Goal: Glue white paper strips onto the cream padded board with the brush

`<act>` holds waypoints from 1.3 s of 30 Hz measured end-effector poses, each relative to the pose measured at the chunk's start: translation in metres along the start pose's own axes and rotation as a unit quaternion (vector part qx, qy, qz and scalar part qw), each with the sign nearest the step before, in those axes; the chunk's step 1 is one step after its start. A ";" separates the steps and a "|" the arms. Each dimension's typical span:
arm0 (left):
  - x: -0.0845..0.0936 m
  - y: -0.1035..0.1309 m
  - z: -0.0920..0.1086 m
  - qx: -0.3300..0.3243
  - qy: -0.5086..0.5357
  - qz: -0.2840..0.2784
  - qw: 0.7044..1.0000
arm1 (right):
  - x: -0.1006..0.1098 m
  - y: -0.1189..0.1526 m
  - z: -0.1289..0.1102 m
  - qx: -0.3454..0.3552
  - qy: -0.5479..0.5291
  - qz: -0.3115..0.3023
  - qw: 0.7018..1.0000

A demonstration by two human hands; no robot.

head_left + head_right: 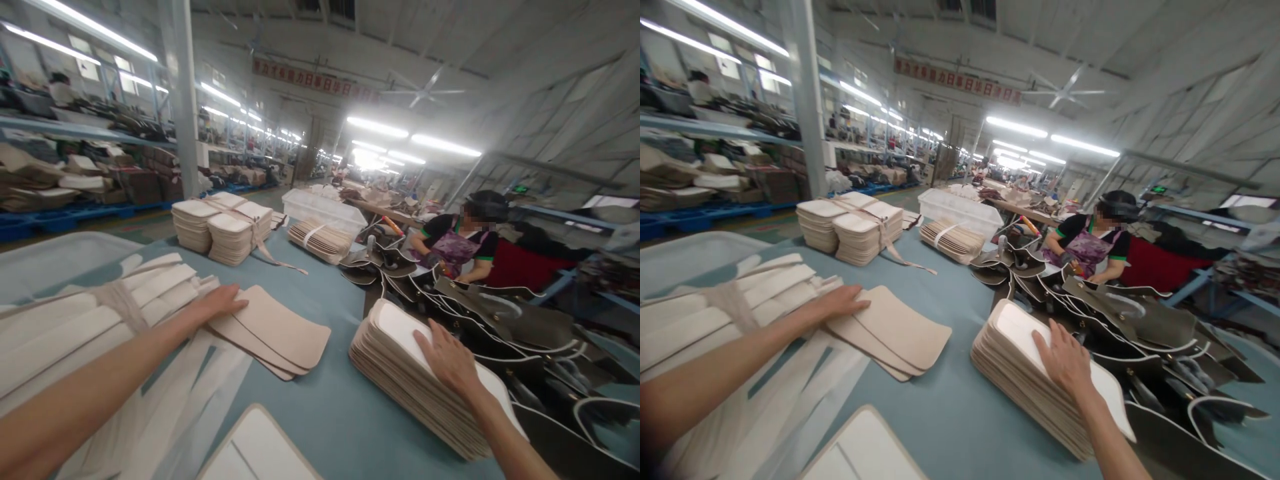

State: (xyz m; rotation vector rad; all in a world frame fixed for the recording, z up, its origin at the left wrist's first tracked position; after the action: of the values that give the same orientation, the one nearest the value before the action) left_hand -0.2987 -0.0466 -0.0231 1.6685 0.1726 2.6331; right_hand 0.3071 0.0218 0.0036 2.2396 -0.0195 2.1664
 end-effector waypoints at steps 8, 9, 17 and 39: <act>-0.008 -0.027 -0.008 0.117 0.040 -0.069 0.990 | 0.005 0.005 0.003 -0.020 0.010 0.053 0.998; -0.008 -0.029 -0.007 0.123 0.046 -0.082 0.988 | 0.006 0.006 0.003 -0.020 0.009 0.059 0.998; -0.005 -0.033 0.032 0.092 0.124 -0.175 0.972 | 0.016 0.014 0.000 0.007 0.002 0.111 0.994; -0.062 0.102 0.158 -0.106 0.309 -0.050 0.944 | 0.060 0.181 -0.042 0.202 -0.392 0.192 0.877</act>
State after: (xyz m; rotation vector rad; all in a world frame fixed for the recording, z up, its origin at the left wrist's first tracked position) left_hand -0.1254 -0.1399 -0.0016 0.7135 -0.0206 2.8722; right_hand 0.2620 -0.1573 0.0672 3.4631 -0.0307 1.2710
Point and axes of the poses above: each hand's wrist, its own y-axis away from the middle knuckle, its own x-axis out of the back of the hand, z = x × y, the point moved 6 cm from there along -y, towards the middle knuckle, and after that the axes turned 11 degrees about -z, right-handed, at the moved point
